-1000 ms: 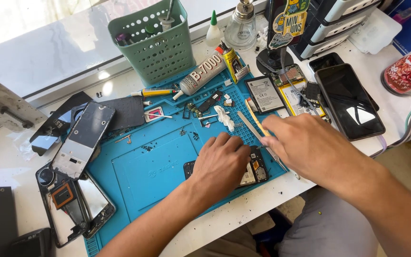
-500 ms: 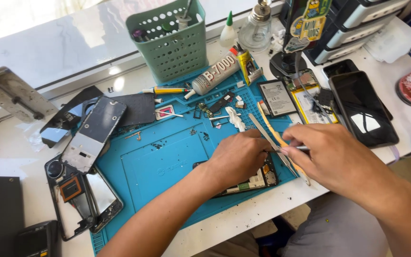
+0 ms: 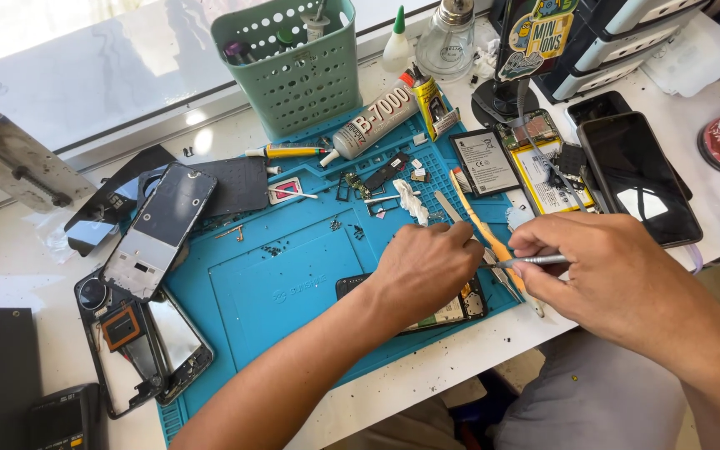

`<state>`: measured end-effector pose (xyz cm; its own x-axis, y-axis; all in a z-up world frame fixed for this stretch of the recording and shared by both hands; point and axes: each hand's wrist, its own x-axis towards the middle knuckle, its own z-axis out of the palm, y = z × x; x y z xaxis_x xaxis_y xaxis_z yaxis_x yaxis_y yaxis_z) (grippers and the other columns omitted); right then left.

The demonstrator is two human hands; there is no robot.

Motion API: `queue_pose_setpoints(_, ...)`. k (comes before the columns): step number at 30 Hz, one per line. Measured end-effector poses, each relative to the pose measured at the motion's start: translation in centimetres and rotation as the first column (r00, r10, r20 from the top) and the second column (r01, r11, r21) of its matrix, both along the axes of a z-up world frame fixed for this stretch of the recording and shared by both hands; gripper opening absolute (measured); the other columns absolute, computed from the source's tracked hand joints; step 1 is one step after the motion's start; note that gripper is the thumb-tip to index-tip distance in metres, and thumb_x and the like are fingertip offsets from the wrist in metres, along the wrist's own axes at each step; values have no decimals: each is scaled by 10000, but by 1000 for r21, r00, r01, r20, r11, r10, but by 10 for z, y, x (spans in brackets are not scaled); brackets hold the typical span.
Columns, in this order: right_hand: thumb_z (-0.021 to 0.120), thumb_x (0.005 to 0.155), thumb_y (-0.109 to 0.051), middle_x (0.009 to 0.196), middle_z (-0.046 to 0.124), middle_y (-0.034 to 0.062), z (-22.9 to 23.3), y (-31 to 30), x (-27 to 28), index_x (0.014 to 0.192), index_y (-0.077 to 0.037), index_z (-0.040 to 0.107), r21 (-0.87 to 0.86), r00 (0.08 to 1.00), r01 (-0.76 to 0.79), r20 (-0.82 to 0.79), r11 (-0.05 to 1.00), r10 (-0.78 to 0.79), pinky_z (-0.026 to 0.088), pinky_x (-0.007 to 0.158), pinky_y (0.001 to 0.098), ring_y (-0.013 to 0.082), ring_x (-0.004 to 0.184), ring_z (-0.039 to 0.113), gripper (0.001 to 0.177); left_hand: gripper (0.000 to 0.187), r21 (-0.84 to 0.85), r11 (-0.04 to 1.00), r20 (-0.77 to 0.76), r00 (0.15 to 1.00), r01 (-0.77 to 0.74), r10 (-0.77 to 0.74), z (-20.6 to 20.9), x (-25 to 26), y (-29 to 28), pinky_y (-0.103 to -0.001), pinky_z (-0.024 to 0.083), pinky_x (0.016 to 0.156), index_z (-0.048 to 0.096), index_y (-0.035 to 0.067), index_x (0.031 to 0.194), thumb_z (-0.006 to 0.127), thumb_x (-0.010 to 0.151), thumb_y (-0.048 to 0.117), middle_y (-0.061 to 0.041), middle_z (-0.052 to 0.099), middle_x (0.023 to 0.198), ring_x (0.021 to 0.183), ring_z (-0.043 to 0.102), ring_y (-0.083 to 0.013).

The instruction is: Disassembling and reassembling a mobile phone on a repair bench

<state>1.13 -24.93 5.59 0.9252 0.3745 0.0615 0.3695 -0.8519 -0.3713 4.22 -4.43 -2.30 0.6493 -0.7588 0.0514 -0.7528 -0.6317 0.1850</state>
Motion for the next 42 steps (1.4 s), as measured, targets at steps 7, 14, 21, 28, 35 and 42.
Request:
queue_pose_setpoints(7, 761, 805, -182, 867, 796, -17, -3, 5, -3, 916, -128, 716, 56, 999, -21, -48, 998, 23, 549, 742, 346, 155, 800, 772, 131, 147, -54, 998, 120, 992, 41, -35, -10, 8, 5, -373, 469, 445, 587, 104, 911, 596, 1053, 141, -79, 571, 842, 597, 582, -225)
queue_pose_setpoints(14, 771, 786, -193, 859, 795, -8, -8, 6, -1, 926, -126, 725, 45, 999, 1, -51, 999, 1, 547, 744, 351, 181, 772, 753, 162, 272, -37, 975, -243, 948, -219, 204, 37, 18, 28, -375, 423, 459, 519, 111, 966, 326, 1071, 272, -58, 534, 872, 566, 461, -182)
queue_pose_setpoints(21, 612, 982, -522, 594, 651, 132, -2, 33, -4, 809, -159, 602, -409, 999, 16, -40, 913, -35, 465, 539, 579, 447, 616, 638, 402, 342, -250, 865, -235, 894, -435, 382, 47, 39, 80, -435, 467, 555, 624, 109, 938, 432, 1086, 350, -59, 637, 920, 734, 618, -243)
queue_pose_setpoints(28, 600, 959, -310, 687, 700, 86, 1, 31, 3, 848, -181, 575, -349, 977, -107, -209, 931, 33, 480, 626, 533, 399, 705, 658, 172, 235, -8, 903, -428, 817, -430, 385, 60, 44, 110, -464, 409, 618, 667, 138, 881, 464, 999, 125, -55, 691, 913, 757, 572, -287)
queue_pose_setpoints(35, 659, 904, -394, 802, 682, 21, -1, 33, 4, 978, -215, 598, -342, 983, -109, -177, 933, 50, 538, 656, 495, 313, 759, 686, 203, 201, 130, 907, -411, 811, -401, 417, 51, 42, 108, -484, 431, 649, 656, 169, 898, 484, 985, 112, -57, 685, 956, 855, 600, -319)
queue_pose_setpoints(42, 647, 928, -310, 741, 709, 18, 2, 33, 7, 890, -220, 589, -290, 972, -85, -234, 953, 16, 483, 673, 466, 323, 764, 676, 114, 180, 49, 934, -406, 848, -353, 342, 31, 30, 66, -358, 568, 628, 658, 109, 982, 564, 1077, 230, -83, 652, 1056, 749, 649, -207)
